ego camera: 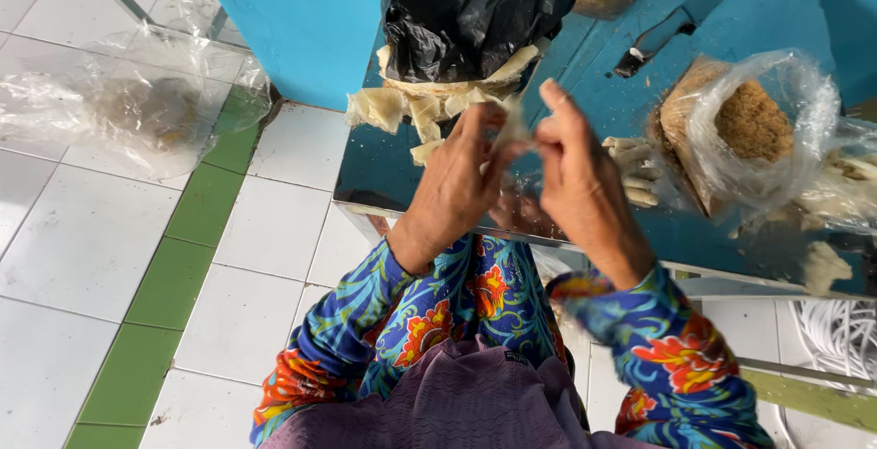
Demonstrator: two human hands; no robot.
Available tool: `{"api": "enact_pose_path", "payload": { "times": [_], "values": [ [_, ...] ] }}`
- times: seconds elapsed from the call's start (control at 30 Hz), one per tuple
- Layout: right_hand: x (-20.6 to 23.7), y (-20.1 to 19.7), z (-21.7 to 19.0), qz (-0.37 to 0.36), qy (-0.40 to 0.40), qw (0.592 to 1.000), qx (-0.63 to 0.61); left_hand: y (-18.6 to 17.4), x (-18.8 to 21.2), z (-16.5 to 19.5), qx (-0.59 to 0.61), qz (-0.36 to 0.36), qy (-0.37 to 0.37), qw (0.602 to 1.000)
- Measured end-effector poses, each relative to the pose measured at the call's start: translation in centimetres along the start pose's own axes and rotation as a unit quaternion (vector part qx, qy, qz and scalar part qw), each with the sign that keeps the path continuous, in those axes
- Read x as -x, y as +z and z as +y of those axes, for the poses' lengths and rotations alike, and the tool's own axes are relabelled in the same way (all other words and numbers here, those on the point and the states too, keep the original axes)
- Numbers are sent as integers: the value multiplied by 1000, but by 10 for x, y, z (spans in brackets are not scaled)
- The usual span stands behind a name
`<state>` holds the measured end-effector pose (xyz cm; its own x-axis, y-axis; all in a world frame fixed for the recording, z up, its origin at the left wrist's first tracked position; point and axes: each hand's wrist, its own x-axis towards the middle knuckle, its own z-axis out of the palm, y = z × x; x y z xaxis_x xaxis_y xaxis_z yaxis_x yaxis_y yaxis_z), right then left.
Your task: The person sits at a low metal table folding small square dough pieces around a brown filling taken from a plastic bag, pinching each piece closed and placing the folded pieces in a row on the table, repeating this for many pieces.
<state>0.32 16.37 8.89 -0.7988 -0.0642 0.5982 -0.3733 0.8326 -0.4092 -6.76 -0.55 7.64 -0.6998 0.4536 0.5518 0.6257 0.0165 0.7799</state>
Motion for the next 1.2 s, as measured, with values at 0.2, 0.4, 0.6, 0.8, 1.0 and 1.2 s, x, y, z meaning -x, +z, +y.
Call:
{"api": "enact_pose_path", "payload": {
  "times": [0.2,0.4,0.6,0.8,1.0,1.2],
  "values": [
    [-2,-38,2,5,-24,997,70,24,-8,11,-101,-25,89,991],
    [2,-45,16,13,-60,984,166,48,-22,1,-280,-8,187,941],
    [61,-40,3,-7,8,997,81,41,24,5,-307,-67,171,934],
    [172,-114,30,101,208,934,273,30,53,-4,-267,-73,181,944],
    [236,-167,114,29,271,813,515,29,56,-9,-181,-100,111,972],
    [238,-163,131,-3,300,830,471,23,56,-9,-245,-54,176,952]
  ]
}}
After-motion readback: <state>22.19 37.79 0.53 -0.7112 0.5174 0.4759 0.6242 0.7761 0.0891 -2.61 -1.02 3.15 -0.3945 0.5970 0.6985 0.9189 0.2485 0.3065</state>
